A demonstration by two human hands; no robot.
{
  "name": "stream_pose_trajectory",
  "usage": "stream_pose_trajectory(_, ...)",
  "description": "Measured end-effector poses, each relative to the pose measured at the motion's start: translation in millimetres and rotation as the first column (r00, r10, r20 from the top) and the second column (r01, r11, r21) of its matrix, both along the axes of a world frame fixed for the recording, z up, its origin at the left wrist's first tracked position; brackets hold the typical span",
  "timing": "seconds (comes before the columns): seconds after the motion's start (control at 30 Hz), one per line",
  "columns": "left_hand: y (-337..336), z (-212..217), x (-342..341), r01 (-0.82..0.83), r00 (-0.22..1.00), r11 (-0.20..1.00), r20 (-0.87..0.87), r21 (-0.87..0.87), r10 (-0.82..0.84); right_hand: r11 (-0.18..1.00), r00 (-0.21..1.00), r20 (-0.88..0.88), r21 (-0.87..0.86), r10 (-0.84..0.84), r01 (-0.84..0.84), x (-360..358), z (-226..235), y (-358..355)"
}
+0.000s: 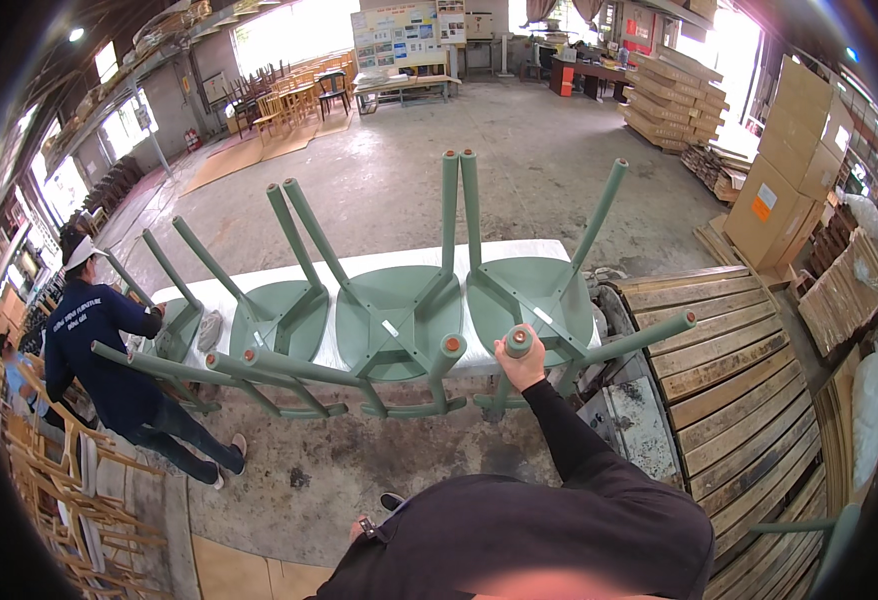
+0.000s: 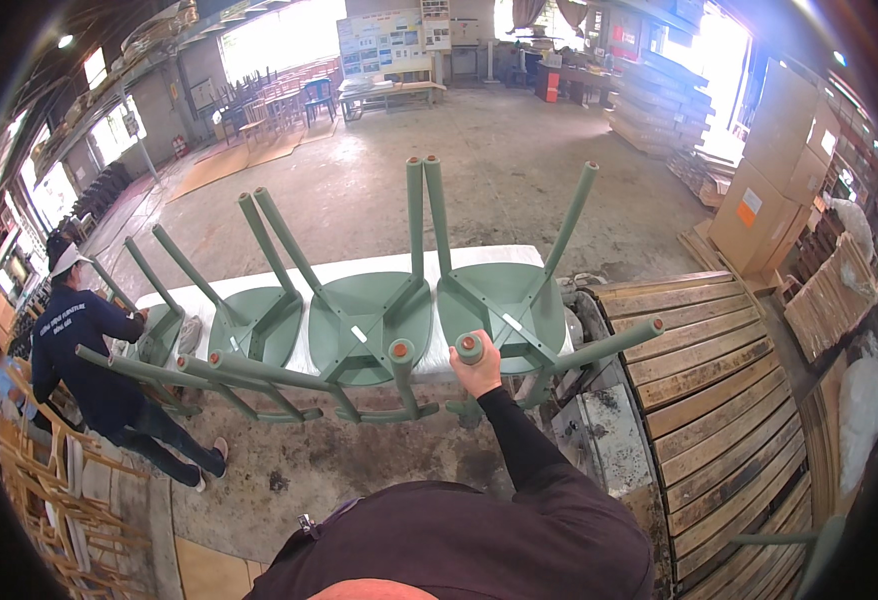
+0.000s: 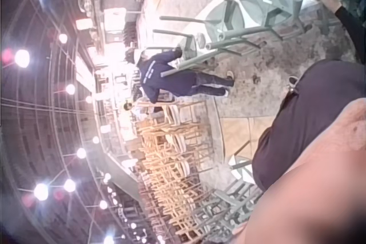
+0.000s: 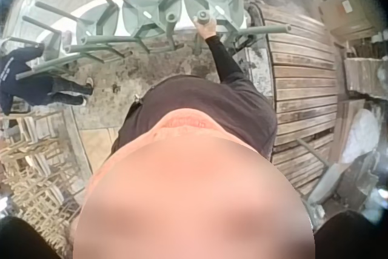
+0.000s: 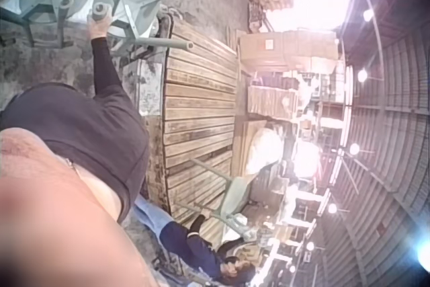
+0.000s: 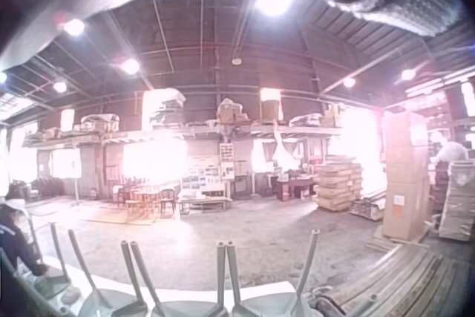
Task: The person wipes the underside of several green chairs with a cloth. The person lifts and repositions the chairs to access different areas while cleaning.
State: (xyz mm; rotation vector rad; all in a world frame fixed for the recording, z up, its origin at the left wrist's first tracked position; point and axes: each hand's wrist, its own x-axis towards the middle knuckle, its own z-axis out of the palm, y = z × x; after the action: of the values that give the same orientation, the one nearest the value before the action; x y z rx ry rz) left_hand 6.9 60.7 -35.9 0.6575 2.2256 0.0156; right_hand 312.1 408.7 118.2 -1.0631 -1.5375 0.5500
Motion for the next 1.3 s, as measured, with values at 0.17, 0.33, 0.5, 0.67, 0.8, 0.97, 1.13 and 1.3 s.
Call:
stream_pose_trajectory(0.17, 8, 0, -4, 0.022, 1.0, 0.998, -0.012, -0.051, -0.023, 1.0, 1.0, -0.013, -0.011, -0.012, 0.012, 4, 2, 0)
stream_pose_trajectory(0.33, 11, -1, -5, 0.089, 0.993, 0.989, -0.069, -0.117, -0.098, 1.0, 1.0, -0.01, -0.01, -0.016, 0.016, 2, 3, 0)
stream_pose_trajectory(0.5, 9, -3, -6, 0.062, 0.995, 0.995, -0.066, -0.082, -0.068, 1.0, 1.0, 0.008, 0.016, -0.024, 0.024, 2, 0, 3)
stream_pose_trajectory(0.67, 10, -3, -6, -0.035, 0.999, 0.999, 0.032, -0.005, 0.035, 1.0, 1.0, -0.008, -0.003, -0.015, 0.015, 4, -2, 5)
stream_pose_trajectory(0.8, 8, -4, -9, -0.035, 0.999, 0.999, 0.015, -0.012, 0.035, 1.0, 1.0, -0.004, -0.01, -0.014, 0.014, 2, 1, 5)
stream_pose_trajectory(0.97, 12, -3, -6, -0.005, 1.0, 0.999, -0.018, -0.042, 0.004, 1.0, 1.0, 0.004, -0.021, -0.019, 0.019, 4, 1, 6)
stream_pose_trajectory(1.13, 9, -4, -8, -0.006, 0.999, 0.998, -0.039, -0.058, 0.004, 1.0, 1.0, -0.016, -0.031, 0.003, -0.004, 2, 1, 8)
stream_pose_trajectory(1.3, 9, -9, -8, -0.001, 0.999, 0.998, -0.049, -0.07, -0.002, 1.0, 1.0, -0.015, -0.011, -0.015, 0.015, 2, 0, 9)
